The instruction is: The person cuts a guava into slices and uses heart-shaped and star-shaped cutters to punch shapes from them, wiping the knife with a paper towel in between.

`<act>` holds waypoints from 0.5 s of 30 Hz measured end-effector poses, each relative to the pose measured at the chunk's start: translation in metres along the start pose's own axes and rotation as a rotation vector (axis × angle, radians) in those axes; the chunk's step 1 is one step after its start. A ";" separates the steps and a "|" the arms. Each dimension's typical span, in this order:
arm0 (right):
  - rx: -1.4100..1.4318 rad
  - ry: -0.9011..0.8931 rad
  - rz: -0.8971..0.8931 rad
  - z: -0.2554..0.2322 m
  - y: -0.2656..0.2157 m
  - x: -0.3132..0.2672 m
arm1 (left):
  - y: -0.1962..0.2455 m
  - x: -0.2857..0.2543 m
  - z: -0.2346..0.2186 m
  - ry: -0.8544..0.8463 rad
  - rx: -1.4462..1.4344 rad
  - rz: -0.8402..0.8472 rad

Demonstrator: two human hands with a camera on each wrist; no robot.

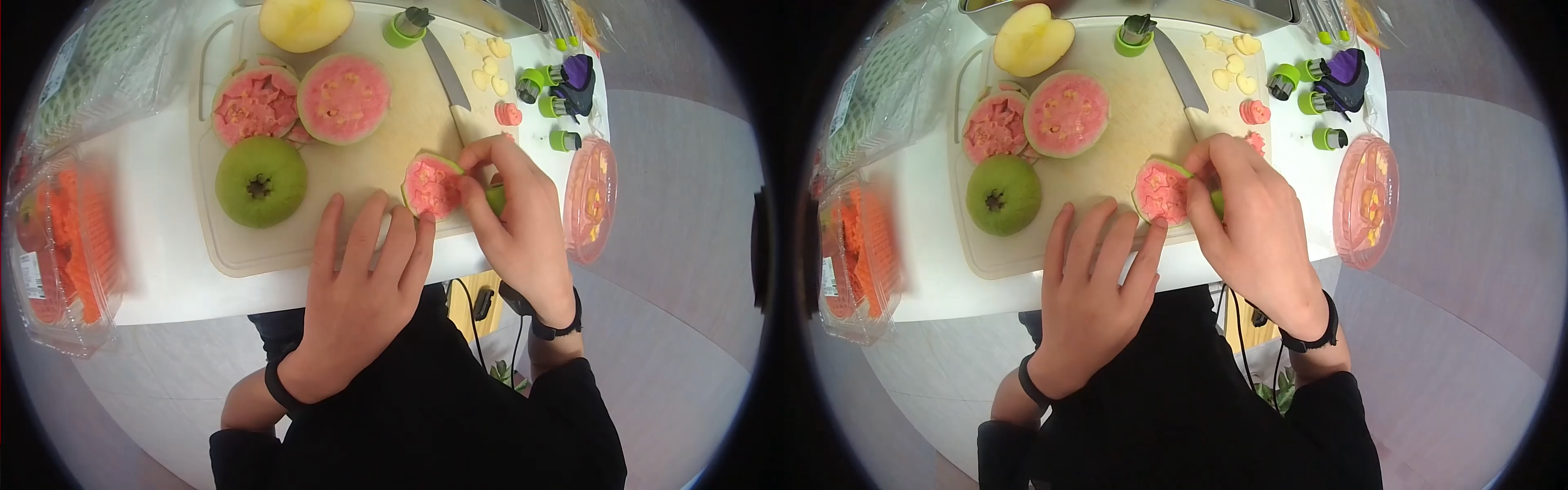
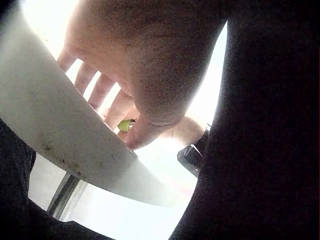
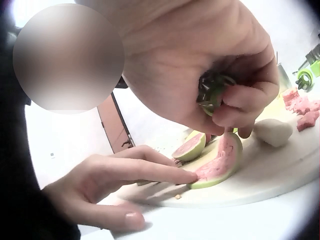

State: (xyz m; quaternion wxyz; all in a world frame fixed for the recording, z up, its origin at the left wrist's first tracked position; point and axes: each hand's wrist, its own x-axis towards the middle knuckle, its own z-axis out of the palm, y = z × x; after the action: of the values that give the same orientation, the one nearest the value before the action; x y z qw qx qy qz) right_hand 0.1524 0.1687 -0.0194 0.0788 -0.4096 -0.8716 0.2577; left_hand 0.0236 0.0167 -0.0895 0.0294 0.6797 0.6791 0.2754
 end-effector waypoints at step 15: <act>0.797 -0.102 0.280 -0.027 -0.020 -0.007 | 0.001 0.031 -0.031 0.232 -1.174 -0.436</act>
State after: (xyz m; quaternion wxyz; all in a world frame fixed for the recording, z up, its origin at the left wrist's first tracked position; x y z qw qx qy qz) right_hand 0.1526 0.1634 0.0148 0.1520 -0.4480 -0.6425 0.6028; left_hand 0.0095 0.0356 -0.0526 0.3786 0.3624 0.5365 0.6614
